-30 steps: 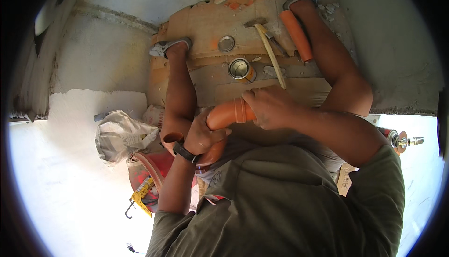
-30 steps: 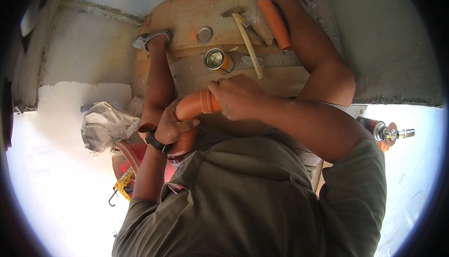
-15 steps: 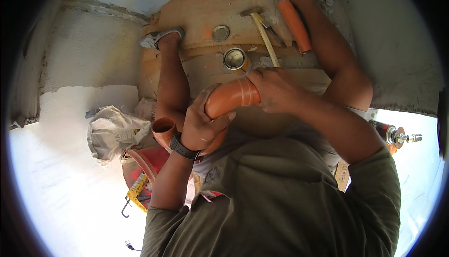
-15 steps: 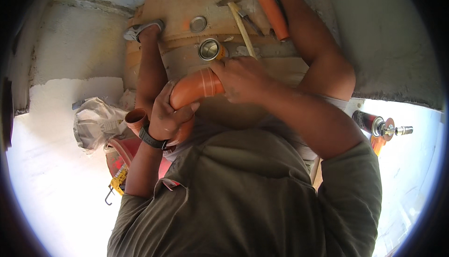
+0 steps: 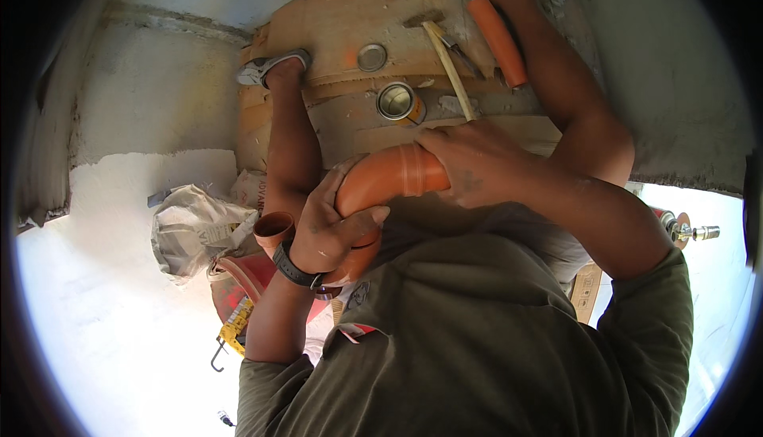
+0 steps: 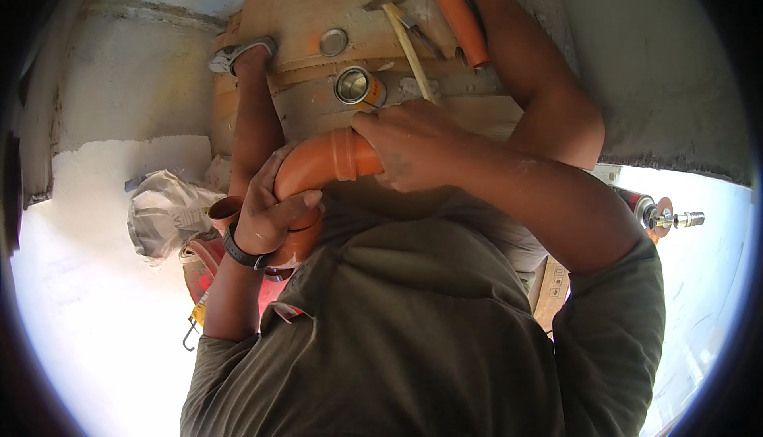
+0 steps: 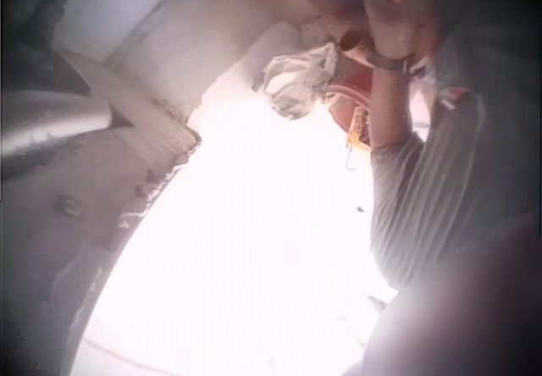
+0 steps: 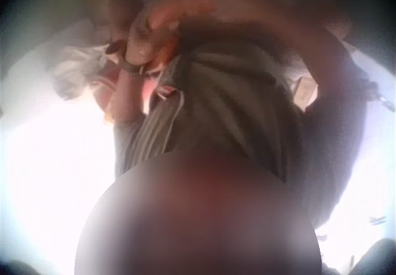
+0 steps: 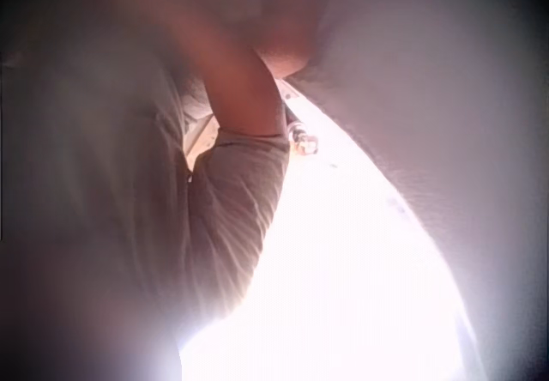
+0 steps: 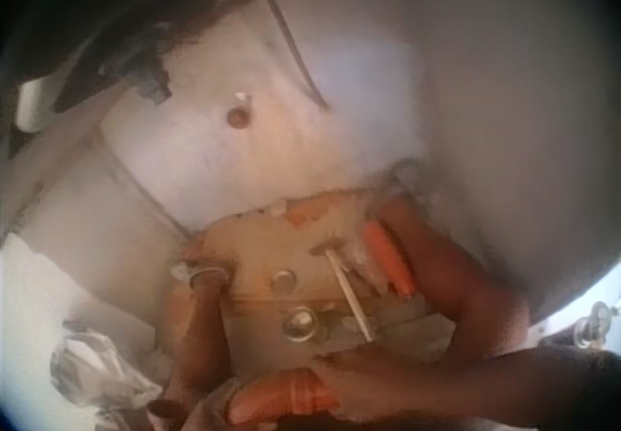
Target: The person measures and marks an orange plastic pipe, then cuts it with a power tool. They apply adhesive to the pipe ends and a wall fitting, then connect the cut pipe to a curved fitting and insert the assembly into the wall opening.
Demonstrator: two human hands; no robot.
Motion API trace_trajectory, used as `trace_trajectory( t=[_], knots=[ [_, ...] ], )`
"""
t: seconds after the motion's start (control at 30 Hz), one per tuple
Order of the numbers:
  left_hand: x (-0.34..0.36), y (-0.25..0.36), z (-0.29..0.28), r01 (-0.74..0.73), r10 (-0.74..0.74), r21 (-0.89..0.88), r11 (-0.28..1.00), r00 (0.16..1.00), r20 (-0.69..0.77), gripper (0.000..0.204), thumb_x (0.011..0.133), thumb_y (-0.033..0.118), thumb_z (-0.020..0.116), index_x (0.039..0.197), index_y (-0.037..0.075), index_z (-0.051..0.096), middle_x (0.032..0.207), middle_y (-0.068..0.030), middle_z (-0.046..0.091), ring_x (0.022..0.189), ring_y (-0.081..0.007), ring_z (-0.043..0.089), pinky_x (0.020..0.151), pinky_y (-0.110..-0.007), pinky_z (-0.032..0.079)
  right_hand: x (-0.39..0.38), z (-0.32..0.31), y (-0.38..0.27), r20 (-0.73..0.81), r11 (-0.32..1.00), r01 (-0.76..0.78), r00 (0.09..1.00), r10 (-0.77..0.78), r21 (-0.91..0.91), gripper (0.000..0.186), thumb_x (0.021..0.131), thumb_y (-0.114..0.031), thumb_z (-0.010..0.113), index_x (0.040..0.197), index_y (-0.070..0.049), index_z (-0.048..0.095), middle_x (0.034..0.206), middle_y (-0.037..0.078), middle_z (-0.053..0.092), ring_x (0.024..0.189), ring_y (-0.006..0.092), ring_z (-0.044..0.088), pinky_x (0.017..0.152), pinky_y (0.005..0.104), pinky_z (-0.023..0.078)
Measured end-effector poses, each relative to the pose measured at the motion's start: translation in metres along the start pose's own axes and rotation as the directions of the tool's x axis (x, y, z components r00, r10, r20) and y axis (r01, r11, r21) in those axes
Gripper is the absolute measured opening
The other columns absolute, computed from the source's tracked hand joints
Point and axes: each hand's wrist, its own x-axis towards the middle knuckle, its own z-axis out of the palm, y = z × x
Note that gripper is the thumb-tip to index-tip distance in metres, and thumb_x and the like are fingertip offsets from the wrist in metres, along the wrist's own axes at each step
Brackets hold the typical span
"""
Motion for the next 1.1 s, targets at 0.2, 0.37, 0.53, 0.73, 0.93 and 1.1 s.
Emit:
trace_trajectory(
  t=[0.2, 0.37, 0.53, 0.73, 0.93, 1.1],
  knots=[
    [0.003, 0.003, 0.003, 0.032, -0.018, 0.251, 0.967, 0.998, -0.058, 0.063, 0.085, 0.013, 0.079, 0.140, -0.004, 0.053, 0.120, -0.0103, 0.065, 0.110, -0.0156, 0.061, 0.099, -0.031, 0.048, -0.001, 0.009, -0.004, -0.067, 0.999, -0.049, 0.997, 0.048, -0.018, 0.055, 0.073, -0.015, 0.082, 0.119, -0.001, 0.057, 0.095, 0.019, 0.072, 0.093, 0.0393, 0.072, 0.082, 0.0491, 0.057],
    [0.006, 0.011, -0.006, -0.051, 0.053, 0.172, 0.984, 0.999, -0.008, 0.061, 0.087, 0.011, 0.078, 0.139, -0.005, 0.052, 0.116, -0.0083, 0.067, 0.104, -0.0147, 0.063, 0.094, -0.029, 0.050, 0.008, 0.007, 0.001, -0.069, 1.000, -0.017, 0.997, 0.017, -0.006, 0.058, 0.073, -0.014, 0.082, 0.123, -0.001, 0.055, 0.102, 0.019, 0.070, 0.098, 0.0395, 0.070, 0.085, 0.0483, 0.056],
    [0.013, 0.015, -0.011, 0.001, 0.002, 0.121, 0.993, 1.000, -0.029, 0.054, 0.088, 0.011, 0.077, 0.135, -0.004, 0.055, 0.112, -0.0081, 0.068, 0.094, -0.0141, 0.066, 0.084, -0.028, 0.054, 0.002, 0.004, 0.004, -0.078, 1.000, -0.012, 0.997, 0.010, -0.025, 0.062, 0.073, -0.019, 0.083, 0.125, -0.002, 0.056, 0.102, 0.019, 0.070, 0.095, 0.0400, 0.069, 0.084, 0.0482, 0.055],
    [0.020, 0.020, -0.067, 0.091, -0.156, -0.251, 0.964, 0.955, -0.253, 0.045, 0.095, 0.024, 0.070, 0.132, 0.001, 0.058, 0.108, -0.0114, 0.069, 0.087, -0.0218, 0.071, 0.075, -0.035, 0.059, 0.000, -0.007, 0.049, -0.450, 0.969, -0.054, 0.878, 0.161, 0.242, 0.062, 0.076, -0.029, 0.085, 0.126, -0.002, 0.057, 0.099, 0.015, 0.069, 0.091, 0.0347, 0.070, 0.083, 0.0447, 0.055],
    [0.144, -0.031, -0.089, -0.197, -0.024, -0.304, 0.932, 0.805, -0.593, 0.049, 0.096, 0.028, 0.069, 0.136, 0.002, 0.060, 0.110, -0.0141, 0.070, 0.094, -0.0264, 0.071, 0.082, -0.038, 0.059, 0.010, 0.012, 0.065, -0.247, 0.838, -0.290, 0.865, 0.436, 0.462, 0.059, 0.083, -0.035, 0.081, 0.129, -0.004, 0.059, 0.101, 0.012, 0.067, 0.097, 0.0274, 0.068, 0.087, 0.0388, 0.053],
    [0.217, -0.126, -0.104, 0.013, -0.127, -0.152, 0.988, 0.619, -0.775, 0.064, 0.088, 0.026, 0.079, 0.136, -0.008, 0.054, 0.117, -0.0167, 0.067, 0.097, -0.0235, 0.069, 0.076, -0.036, 0.058, 0.006, 0.026, 0.075, -0.235, 0.820, -0.315, 0.854, 0.465, 0.479, 0.071, 0.084, -0.046, 0.080, 0.132, 0.000, 0.055, 0.110, 0.019, 0.070, 0.101, 0.0315, 0.070, 0.090, 0.0417, 0.053]
  ],
)
